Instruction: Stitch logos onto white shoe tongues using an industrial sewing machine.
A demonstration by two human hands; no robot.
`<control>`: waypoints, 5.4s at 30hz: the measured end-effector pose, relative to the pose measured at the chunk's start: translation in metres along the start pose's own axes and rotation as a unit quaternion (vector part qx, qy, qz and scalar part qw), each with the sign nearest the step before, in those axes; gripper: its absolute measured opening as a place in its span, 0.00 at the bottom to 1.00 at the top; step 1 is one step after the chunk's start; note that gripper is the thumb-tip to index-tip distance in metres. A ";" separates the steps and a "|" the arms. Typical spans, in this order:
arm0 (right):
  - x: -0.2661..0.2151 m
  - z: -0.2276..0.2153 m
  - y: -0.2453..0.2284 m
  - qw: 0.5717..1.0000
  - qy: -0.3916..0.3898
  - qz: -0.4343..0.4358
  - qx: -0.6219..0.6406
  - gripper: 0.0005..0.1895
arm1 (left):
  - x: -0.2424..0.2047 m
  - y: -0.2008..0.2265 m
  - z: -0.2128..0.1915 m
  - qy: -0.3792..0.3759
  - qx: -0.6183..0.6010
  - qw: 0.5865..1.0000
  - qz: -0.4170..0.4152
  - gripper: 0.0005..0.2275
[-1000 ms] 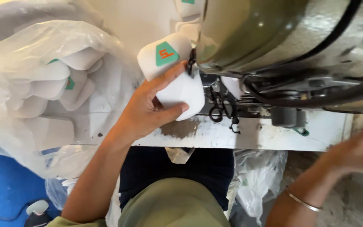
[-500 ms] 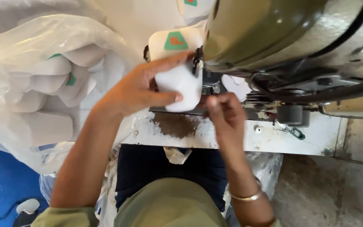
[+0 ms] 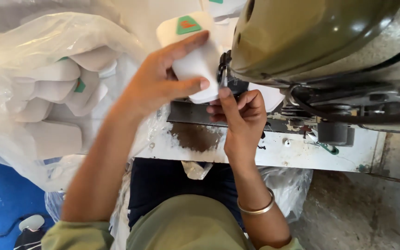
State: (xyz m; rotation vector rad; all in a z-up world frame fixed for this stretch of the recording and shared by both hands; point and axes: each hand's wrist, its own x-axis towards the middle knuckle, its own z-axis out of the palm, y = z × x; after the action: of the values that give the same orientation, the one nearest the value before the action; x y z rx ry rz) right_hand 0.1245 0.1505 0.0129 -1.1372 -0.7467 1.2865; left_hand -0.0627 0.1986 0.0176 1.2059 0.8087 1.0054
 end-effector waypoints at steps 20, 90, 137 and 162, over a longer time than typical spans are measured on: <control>0.001 -0.009 0.005 1.000 -0.026 -0.005 0.002 0.17 | -0.087 -0.061 0.095 0.339 -0.121 0.933 0.010 0.15; -0.122 -0.070 0.005 0.962 -0.176 0.098 -0.183 0.15 | -0.182 -0.016 0.103 0.130 0.102 0.986 0.017 0.17; -0.008 0.003 0.017 0.997 -0.002 -0.048 0.052 0.18 | 0.017 0.020 -0.032 -0.131 -0.001 0.989 -0.063 0.36; 0.002 -0.004 0.001 1.000 -0.006 -0.019 -0.016 0.16 | -0.077 -0.052 0.074 0.357 -0.066 0.927 0.095 0.17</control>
State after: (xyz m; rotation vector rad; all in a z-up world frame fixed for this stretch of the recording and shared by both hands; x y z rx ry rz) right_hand 0.1285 0.1510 0.0106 -1.1361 -0.7962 1.2553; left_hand -0.0130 0.0971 -0.0207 0.7986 1.1734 1.6766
